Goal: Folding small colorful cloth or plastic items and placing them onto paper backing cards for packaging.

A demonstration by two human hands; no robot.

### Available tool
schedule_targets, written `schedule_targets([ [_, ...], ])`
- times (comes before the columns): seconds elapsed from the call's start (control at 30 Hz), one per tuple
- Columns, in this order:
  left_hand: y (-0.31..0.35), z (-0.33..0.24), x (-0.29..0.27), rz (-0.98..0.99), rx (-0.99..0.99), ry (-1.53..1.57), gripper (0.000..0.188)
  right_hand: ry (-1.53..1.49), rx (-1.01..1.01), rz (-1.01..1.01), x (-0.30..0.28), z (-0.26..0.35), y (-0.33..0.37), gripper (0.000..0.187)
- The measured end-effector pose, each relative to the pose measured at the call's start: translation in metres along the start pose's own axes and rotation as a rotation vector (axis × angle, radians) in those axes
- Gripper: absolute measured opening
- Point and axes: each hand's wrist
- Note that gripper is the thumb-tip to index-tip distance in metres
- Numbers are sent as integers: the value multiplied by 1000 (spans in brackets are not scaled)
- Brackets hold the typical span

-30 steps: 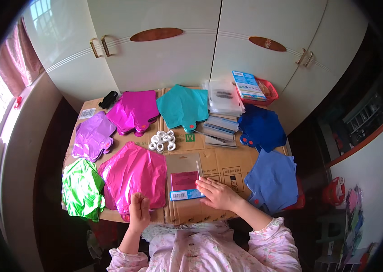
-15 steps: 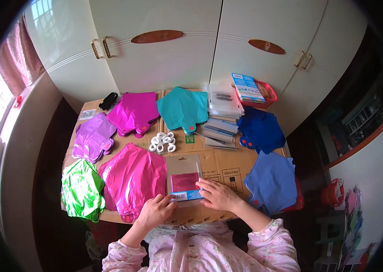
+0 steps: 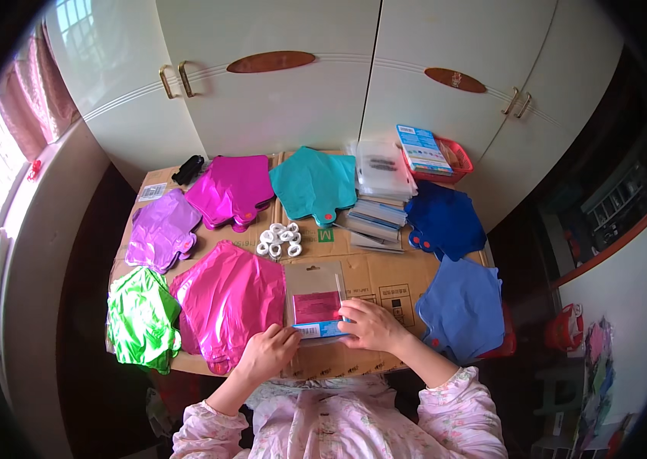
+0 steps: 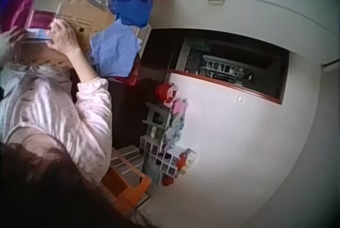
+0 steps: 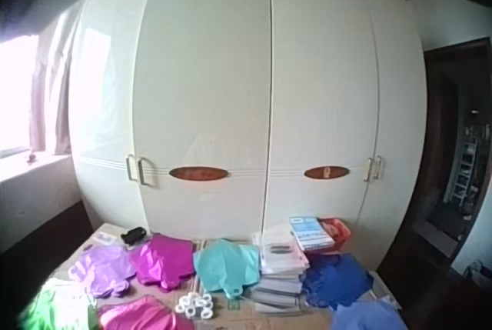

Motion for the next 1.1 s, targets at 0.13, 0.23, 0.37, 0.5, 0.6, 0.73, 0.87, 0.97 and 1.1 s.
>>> schedule_targets([
  [0.13, -1, 1, 0, 16, -14, 6, 14, -1, 1, -2, 2, 0, 2, 29],
  [0.23, 0, 5, 5, -14, -31, 27, 11, -34, 30, -30, 0, 1, 4, 26],
  [0.37, -4, 9, 8, -87, -108, 106, 11, -113, 120, -128, 9, 1, 11, 17],
  [0.5, -9, 16, 12, -126, -164, 210, 11, -107, 187, -167, 10, 6, 7, 14],
  [0.6, -12, 15, 14, -101, -257, 214, 13, -131, 256, -142, 11, 10, 5, 15],
  [0.73, -18, 6, 20, -84, -421, 115, 16, -228, 369, -44, 16, 11, 5, 30],
  [0.87, -26, -4, 12, -100, -568, -32, 25, -179, 451, -120, 18, 10, 5, 52],
  [0.97, -24, -8, 13, -118, -601, 9, 35, -87, 551, -41, 13, 15, 4, 56],
  [1.1, -32, -15, 1, -36, -883, 454, 34, -33, 578, -72, 16, 15, 10, 48],
])
Point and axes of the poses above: each hand's wrist, its own y-axis away from the middle knuckle, its own x-axis out of the palm, z = x × y, and after that the axes turned 10 degrees about y, right-handed
